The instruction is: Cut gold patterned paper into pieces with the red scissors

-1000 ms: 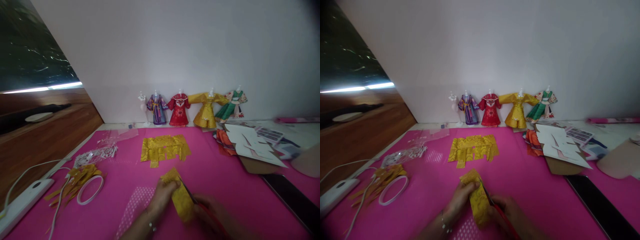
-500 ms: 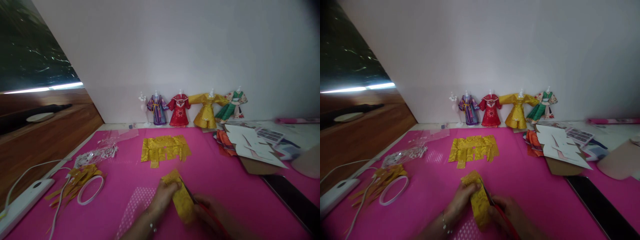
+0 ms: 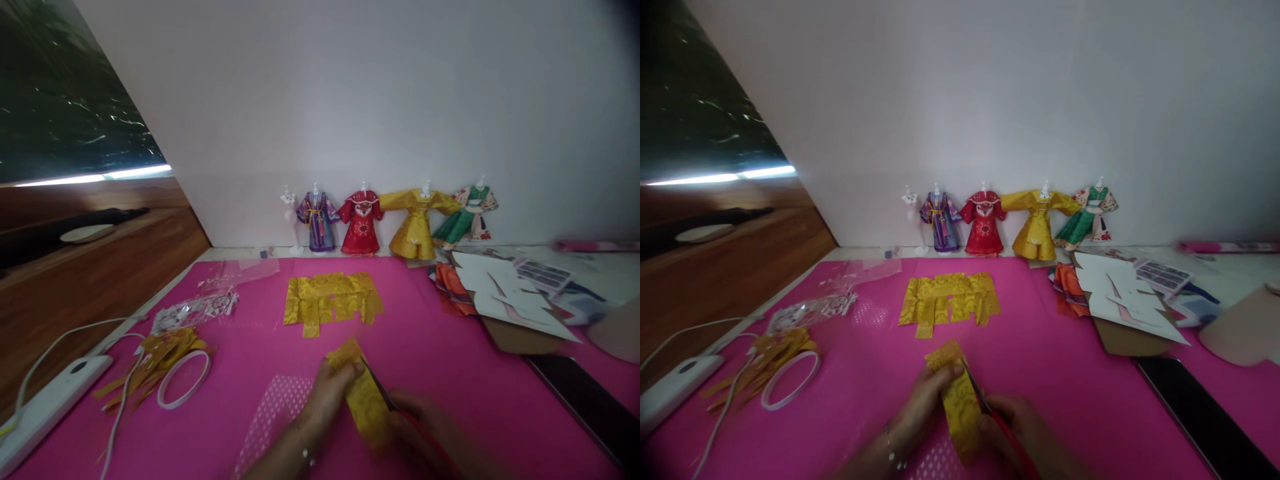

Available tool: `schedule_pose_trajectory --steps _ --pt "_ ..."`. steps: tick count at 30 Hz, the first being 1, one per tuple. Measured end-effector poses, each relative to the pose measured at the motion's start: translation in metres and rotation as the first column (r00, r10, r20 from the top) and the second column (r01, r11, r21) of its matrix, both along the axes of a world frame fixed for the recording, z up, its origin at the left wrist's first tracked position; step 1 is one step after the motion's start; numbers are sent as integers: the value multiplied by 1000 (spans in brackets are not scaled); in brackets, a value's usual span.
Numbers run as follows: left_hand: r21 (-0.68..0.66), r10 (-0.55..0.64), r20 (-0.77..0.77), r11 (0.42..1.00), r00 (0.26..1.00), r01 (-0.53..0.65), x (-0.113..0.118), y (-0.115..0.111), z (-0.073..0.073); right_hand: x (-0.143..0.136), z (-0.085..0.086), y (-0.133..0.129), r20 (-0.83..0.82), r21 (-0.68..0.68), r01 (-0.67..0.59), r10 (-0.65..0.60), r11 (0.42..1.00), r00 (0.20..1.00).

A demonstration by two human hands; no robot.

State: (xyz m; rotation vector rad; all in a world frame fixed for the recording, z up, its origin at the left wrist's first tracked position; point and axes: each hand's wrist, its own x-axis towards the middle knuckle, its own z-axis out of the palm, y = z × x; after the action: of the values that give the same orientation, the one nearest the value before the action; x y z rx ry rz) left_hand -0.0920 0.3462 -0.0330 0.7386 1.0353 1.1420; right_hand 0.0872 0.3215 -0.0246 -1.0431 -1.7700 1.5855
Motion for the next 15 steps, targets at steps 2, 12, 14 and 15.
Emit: schedule_pose_trajectory --steps 2,12,14,15 --pt "-8 21 -3 1000 1000 -21 1 -1 1 1 3 -1 -21 -40 2 -3 999 1000" --pt "-11 73 -23 997 997 -73 3 2 3 -2 5 1 -38 -55 -8 6 998 999" --pt "-9 74 -32 997 997 -74 2 2 2 -1 4 1 -43 -68 -8 5 998 999" --pt "-9 70 -36 997 997 -71 2 2 2 -1 4 1 -49 -67 -10 6 998 999"
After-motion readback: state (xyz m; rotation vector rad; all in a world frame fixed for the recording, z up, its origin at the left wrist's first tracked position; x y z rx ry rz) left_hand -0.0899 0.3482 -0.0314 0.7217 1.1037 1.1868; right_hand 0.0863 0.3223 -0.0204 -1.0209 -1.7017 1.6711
